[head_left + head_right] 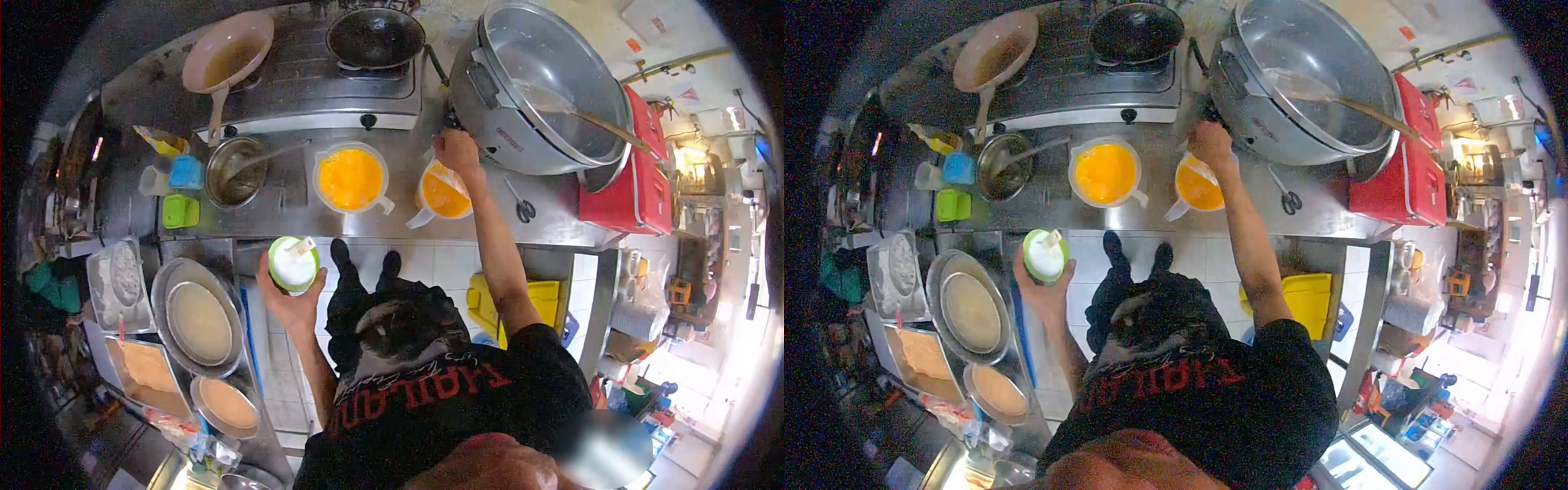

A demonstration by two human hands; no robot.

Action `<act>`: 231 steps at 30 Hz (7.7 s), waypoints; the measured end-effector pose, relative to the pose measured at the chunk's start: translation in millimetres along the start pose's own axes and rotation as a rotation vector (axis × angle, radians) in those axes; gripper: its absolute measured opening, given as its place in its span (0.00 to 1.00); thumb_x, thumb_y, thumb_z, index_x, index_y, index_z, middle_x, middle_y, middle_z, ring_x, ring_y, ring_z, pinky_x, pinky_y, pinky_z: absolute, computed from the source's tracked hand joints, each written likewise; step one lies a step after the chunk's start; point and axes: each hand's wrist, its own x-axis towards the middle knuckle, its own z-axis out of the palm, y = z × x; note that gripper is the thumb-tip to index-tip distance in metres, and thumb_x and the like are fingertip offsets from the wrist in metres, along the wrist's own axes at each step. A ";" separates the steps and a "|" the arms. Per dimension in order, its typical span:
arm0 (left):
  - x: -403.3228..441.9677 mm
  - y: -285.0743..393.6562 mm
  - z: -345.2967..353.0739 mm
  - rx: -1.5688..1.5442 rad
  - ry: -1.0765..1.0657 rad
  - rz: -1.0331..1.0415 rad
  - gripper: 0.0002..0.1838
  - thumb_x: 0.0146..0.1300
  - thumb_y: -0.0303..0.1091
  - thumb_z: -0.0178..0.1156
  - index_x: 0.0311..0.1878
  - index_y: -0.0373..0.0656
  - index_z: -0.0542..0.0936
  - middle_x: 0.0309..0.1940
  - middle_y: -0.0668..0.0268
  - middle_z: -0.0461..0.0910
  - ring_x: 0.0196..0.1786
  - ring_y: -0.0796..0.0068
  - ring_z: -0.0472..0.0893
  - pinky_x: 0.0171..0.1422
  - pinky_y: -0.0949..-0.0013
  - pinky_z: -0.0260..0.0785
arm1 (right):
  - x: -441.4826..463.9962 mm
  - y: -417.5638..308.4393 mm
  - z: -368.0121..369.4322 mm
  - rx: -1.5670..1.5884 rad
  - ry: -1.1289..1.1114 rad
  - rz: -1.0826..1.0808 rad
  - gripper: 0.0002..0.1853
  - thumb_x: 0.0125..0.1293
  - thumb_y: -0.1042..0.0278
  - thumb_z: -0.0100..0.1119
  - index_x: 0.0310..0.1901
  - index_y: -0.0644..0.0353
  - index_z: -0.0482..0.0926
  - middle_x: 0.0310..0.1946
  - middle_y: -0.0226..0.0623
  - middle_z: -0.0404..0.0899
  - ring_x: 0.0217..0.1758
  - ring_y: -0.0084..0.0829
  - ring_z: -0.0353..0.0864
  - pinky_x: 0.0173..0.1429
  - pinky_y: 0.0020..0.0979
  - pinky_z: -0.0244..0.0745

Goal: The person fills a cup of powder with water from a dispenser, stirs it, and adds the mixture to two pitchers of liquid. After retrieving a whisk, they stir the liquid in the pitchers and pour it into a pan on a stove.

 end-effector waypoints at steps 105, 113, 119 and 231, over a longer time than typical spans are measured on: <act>-1.1 5.5 22.1 0.106 -0.087 0.134 0.51 0.35 0.26 0.81 0.67 0.35 0.67 0.60 0.54 0.71 0.62 0.59 0.73 0.69 0.58 0.65 | -78.7 112.6 42.7 1.293 0.252 0.525 0.08 0.64 0.73 0.56 0.43 0.61 0.83 0.26 0.32 0.79 0.22 0.21 0.70 0.25 0.24 0.64; -4.6 1.2 24.6 0.039 -0.093 0.121 0.51 0.35 0.26 0.81 0.67 0.34 0.66 0.61 0.53 0.70 0.62 0.59 0.73 0.69 0.58 0.65 | -65.8 61.9 -1.4 0.558 0.421 0.155 0.08 0.56 0.70 0.68 0.38 0.61 0.85 0.32 0.41 0.85 0.31 0.35 0.84 0.39 0.36 0.77; -7.0 16.8 24.3 0.085 -0.078 0.108 0.50 0.36 0.26 0.81 0.66 0.34 0.67 0.59 0.54 0.72 0.62 0.61 0.74 0.68 0.59 0.67 | -64.7 67.3 -3.4 0.382 0.427 0.103 0.06 0.51 0.72 0.70 0.33 0.59 0.87 0.29 0.44 0.85 0.30 0.41 0.85 0.38 0.36 0.80; -233.7 84.9 307.7 0.244 -0.497 0.515 0.49 0.35 0.29 0.78 0.65 0.37 0.66 0.54 0.52 0.73 0.58 0.49 0.74 0.62 0.54 0.71 | -369.0 204.6 -155.1 1.408 0.084 0.421 0.26 0.66 0.66 0.67 0.64 0.62 0.73 0.41 0.36 0.84 0.36 0.26 0.82 0.40 0.28 0.79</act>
